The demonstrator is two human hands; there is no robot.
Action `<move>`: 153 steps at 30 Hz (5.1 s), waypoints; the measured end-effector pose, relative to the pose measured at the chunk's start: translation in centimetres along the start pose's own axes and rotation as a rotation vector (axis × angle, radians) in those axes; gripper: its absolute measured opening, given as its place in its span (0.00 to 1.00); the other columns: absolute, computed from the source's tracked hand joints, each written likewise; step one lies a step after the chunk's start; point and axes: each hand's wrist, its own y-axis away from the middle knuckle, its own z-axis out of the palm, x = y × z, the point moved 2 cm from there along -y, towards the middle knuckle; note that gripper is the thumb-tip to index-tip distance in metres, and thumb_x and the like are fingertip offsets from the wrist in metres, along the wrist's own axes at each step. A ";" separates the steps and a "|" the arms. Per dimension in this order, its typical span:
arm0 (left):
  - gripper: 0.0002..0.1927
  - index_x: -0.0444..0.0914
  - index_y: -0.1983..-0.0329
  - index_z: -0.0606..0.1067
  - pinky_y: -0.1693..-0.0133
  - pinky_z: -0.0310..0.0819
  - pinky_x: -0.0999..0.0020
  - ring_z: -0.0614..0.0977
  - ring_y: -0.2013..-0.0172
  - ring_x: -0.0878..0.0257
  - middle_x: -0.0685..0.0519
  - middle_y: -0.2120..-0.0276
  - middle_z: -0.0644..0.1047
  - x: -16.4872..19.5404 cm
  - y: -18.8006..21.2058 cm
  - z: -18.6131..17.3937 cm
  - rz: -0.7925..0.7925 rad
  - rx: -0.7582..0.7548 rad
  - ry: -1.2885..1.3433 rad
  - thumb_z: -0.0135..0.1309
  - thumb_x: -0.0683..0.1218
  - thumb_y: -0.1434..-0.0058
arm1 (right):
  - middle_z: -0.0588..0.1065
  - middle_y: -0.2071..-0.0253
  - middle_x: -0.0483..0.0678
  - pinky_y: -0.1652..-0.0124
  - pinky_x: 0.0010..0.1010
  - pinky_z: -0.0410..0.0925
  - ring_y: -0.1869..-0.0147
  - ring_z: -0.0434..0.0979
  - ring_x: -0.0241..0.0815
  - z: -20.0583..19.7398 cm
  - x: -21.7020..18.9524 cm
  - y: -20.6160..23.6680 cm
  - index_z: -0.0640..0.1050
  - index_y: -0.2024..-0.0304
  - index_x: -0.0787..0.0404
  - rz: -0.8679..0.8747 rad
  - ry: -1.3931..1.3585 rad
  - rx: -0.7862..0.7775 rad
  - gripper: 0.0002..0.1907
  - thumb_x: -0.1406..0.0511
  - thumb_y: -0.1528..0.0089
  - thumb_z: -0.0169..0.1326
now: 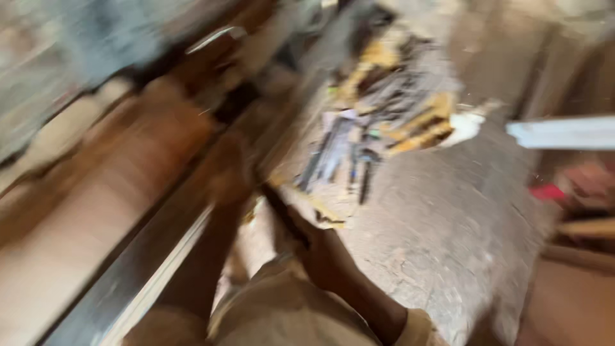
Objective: The person uses a chisel to shape a cylindrical wooden piece mounted on a rotating lathe. They hold the tool with both hands, guiding it along the spinning wood to remove material and smooth the surface.
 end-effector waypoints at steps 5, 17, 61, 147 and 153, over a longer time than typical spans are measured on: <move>0.20 0.28 0.40 0.71 0.33 0.71 0.54 0.75 0.35 0.42 0.37 0.38 0.74 1.1 0.9 -1.7 0.034 0.030 0.049 0.55 0.40 0.33 | 0.80 0.70 0.60 0.67 0.46 0.72 0.73 0.80 0.55 -5.9 -1.6 -0.4 0.64 0.27 0.44 -0.026 0.009 -0.117 0.36 0.63 0.38 0.55; 0.17 0.31 0.49 0.75 0.39 0.74 0.52 0.78 0.39 0.40 0.37 0.41 0.77 1.3 -1.0 -2.7 0.028 0.072 -0.017 0.59 0.45 0.38 | 0.81 0.71 0.51 0.67 0.34 0.74 0.73 0.79 0.39 -5.2 -0.4 0.0 0.62 0.23 0.47 -0.123 -0.113 -0.128 0.39 0.64 0.37 0.56; 0.26 0.48 0.29 0.65 0.27 0.49 0.61 0.63 0.28 0.63 0.56 0.31 0.69 -1.8 5.4 -0.4 -0.095 -0.416 -0.489 0.32 0.58 0.25 | 0.70 0.78 0.44 0.81 0.27 0.62 0.83 0.65 0.34 -8.3 4.1 -6.3 0.55 0.21 0.36 0.172 -0.229 -0.629 0.40 0.63 0.34 0.49; 0.14 0.39 0.41 0.77 0.36 0.73 0.60 0.78 0.37 0.55 0.46 0.40 0.77 -0.4 1.5 -0.8 -0.256 0.098 -0.060 0.56 0.39 0.29 | 0.73 0.81 0.41 0.86 0.24 0.59 0.87 0.62 0.30 -10.5 7.0 -12.8 0.66 0.27 0.50 -0.004 -0.197 -0.555 0.32 0.63 0.36 0.50; 0.20 0.36 0.39 0.77 0.33 0.68 0.61 0.75 0.34 0.54 0.43 0.38 0.77 -0.6 1.6 -0.4 -0.150 0.043 -0.090 0.56 0.36 0.36 | 0.72 0.85 0.44 0.85 0.31 0.64 0.86 0.67 0.34 -4.8 3.5 -4.6 0.61 0.24 0.42 0.222 -0.070 -0.336 0.39 0.60 0.39 0.54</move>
